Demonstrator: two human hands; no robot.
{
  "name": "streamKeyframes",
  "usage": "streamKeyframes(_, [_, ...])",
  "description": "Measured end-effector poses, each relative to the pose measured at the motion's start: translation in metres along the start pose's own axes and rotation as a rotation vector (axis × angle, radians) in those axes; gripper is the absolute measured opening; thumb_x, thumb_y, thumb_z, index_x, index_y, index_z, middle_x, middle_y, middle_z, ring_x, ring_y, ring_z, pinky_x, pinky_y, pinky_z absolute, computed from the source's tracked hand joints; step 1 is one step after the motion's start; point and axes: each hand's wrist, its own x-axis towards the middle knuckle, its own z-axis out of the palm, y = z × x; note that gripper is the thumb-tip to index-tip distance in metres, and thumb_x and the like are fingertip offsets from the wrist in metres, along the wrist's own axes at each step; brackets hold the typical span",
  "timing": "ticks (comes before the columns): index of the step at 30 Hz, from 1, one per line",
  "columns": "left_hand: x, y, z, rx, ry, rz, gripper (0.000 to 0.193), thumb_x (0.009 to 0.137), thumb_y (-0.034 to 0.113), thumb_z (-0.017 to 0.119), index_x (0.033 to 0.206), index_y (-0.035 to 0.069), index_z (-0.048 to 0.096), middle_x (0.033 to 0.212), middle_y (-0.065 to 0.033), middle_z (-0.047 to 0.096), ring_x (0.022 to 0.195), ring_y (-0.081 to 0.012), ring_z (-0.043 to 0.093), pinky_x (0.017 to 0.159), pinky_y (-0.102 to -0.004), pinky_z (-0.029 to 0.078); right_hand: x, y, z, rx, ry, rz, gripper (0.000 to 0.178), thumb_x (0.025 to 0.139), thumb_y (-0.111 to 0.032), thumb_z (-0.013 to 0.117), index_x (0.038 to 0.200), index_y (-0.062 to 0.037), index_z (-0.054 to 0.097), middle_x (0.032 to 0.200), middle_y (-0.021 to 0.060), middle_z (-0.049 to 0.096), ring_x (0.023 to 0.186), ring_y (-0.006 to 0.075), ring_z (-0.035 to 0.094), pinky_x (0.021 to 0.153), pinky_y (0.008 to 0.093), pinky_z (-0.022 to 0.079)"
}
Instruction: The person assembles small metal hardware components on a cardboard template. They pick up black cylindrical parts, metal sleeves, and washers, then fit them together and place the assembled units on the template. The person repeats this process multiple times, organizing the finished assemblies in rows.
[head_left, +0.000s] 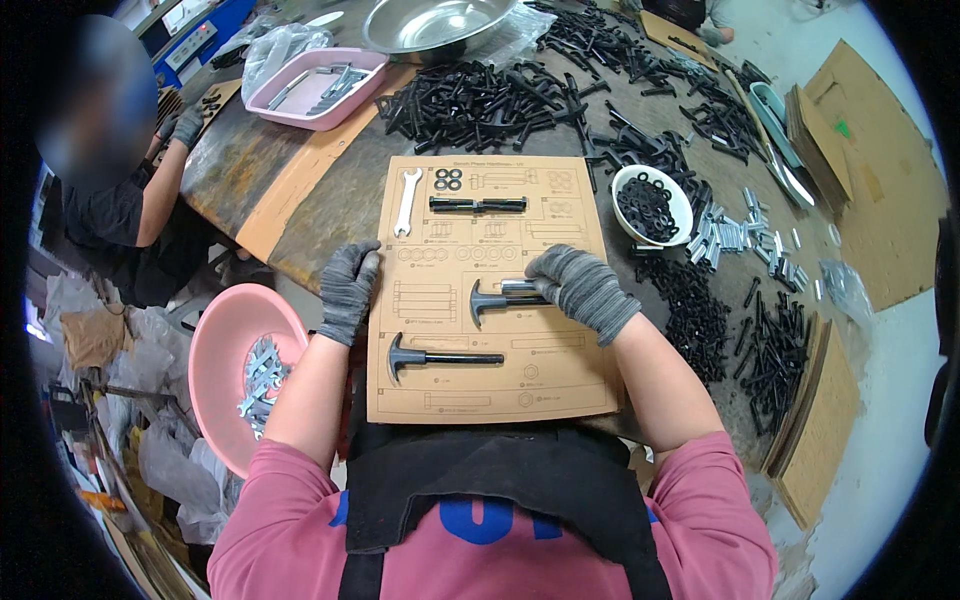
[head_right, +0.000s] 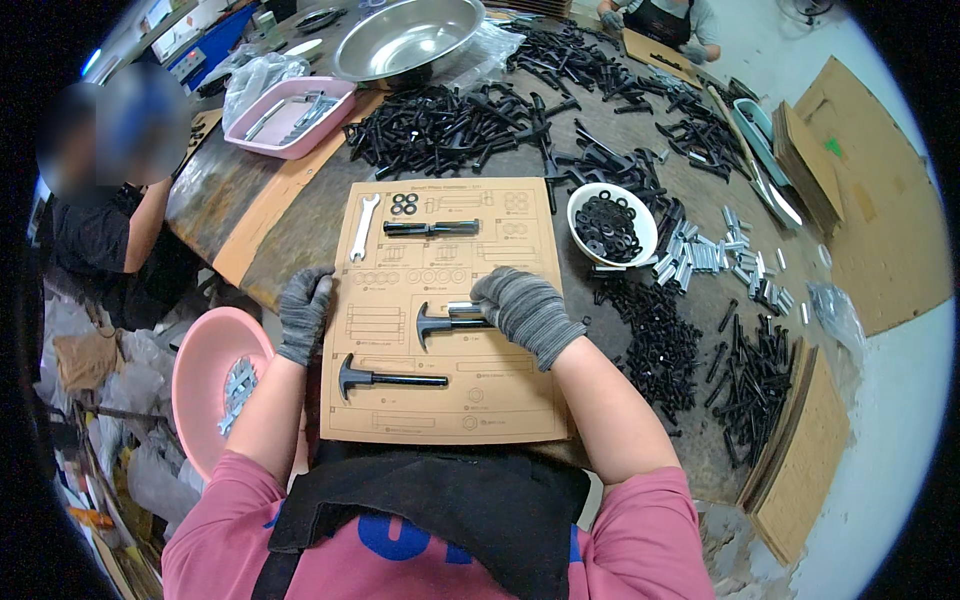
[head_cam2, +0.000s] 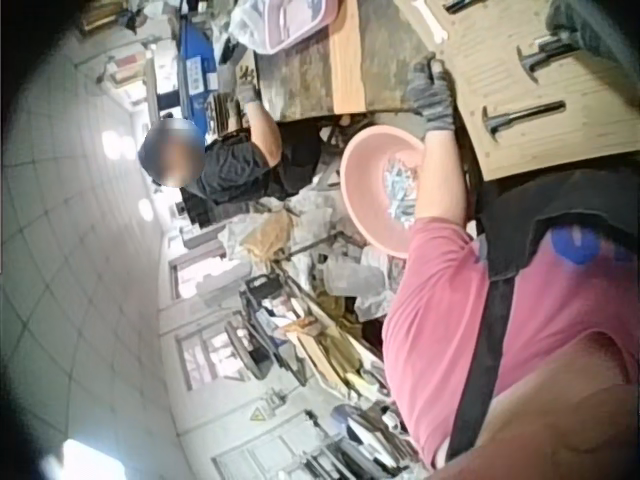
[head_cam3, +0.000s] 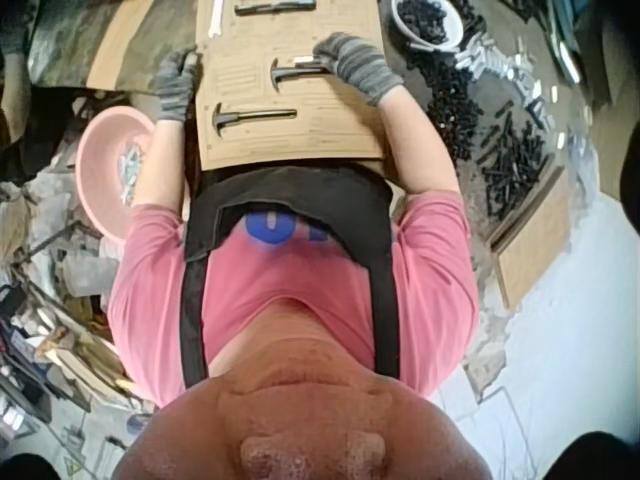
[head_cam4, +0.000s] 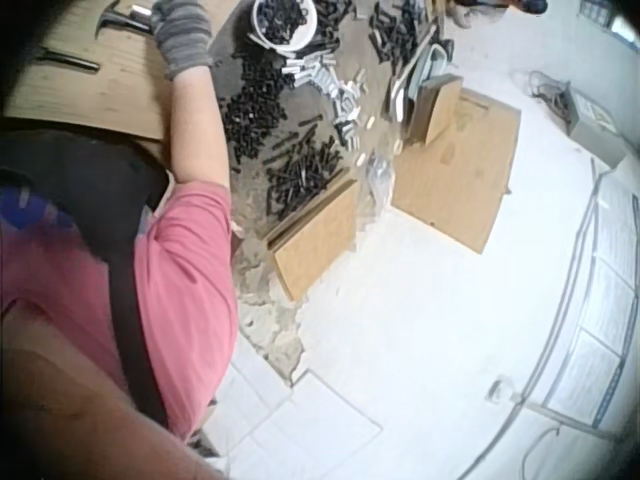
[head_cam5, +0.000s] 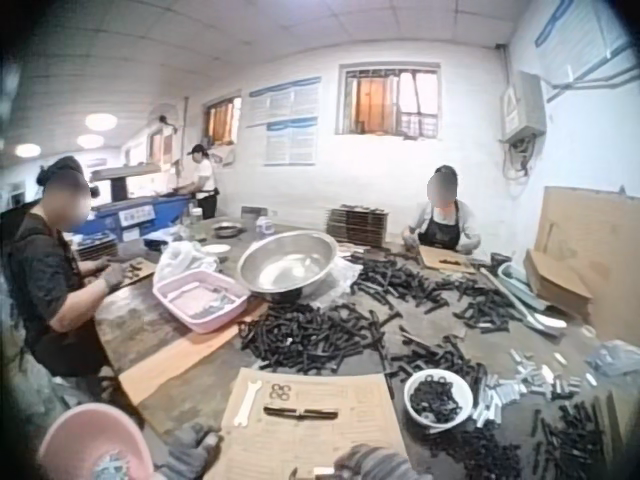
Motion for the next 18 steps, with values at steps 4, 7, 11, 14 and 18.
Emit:
streamKeyframes(4, [0.002,0.004,-0.001,0.069,0.003,0.078,0.018,0.08,0.016,0.054,0.091,0.005,0.061,0.086,-0.014,0.059,0.081,-0.0272,0.056,0.075,-0.0336,0.043,-0.032,0.018,-0.004,0.197,0.273,0.077,0.018,0.074,-0.013,0.062,0.092,-0.0089,0.062,0.086,0.0102,0.06,0.083,0.0254,0.057,0.074,0.0347,0.046])
streamKeyframes(7, [0.0,0.004,-0.002,-0.029,-0.006,0.047,0.017,0.079,0.014,0.053,0.09,0.002,0.06,0.086,-0.013,0.06,0.081,-0.0252,0.056,0.076,-0.0334,0.043,-0.075,0.042,-0.017,0.174,0.38,0.156,0.02,0.074,-0.012,0.062,0.093,-0.0075,0.061,0.087,0.0105,0.06,0.083,0.0255,0.057,0.074,0.0329,0.046])
streamKeyframes(11, [-0.003,-0.005,0.001,-0.124,-0.027,-0.05,0.018,0.082,0.014,0.053,0.093,0.001,0.059,0.089,-0.0102,0.059,0.082,-0.0195,0.054,0.077,-0.029,0.042,-0.15,0.085,-0.04,-0.002,0.442,0.433,0.021,0.077,-0.023,0.057,0.095,-0.0117,0.061,0.093,0.0101,0.06,0.09,0.0273,0.056,0.08,0.0357,0.044])
streamKeyframes(14, [-0.003,-0.013,0.006,-0.164,-0.032,-0.105,0.019,0.085,0.014,0.051,0.097,0.001,0.058,0.09,-0.0071,0.059,0.084,-0.0166,0.053,0.078,-0.0273,0.041,-0.217,0.128,-0.052,-0.253,0.386,0.79,0.024,0.076,-0.023,0.057,0.097,-0.0122,0.06,0.095,0.0092,0.061,0.093,0.0262,0.056,0.082,0.0365,0.043])
streamKeyframes(18, [-0.002,-0.021,0.006,-0.205,-0.071,-0.145,0.019,0.086,0.014,0.051,0.098,0.0,0.057,0.093,-0.0069,0.058,0.086,-0.0152,0.052,0.08,-0.0267,0.04,-0.285,0.136,-0.086,-0.465,0.177,1.18,0.038,0.071,-0.018,0.06,0.108,-0.0147,0.055,0.111,0.0111,0.053,0.102,0.0285,0.051,0.088,0.0367,0.041])
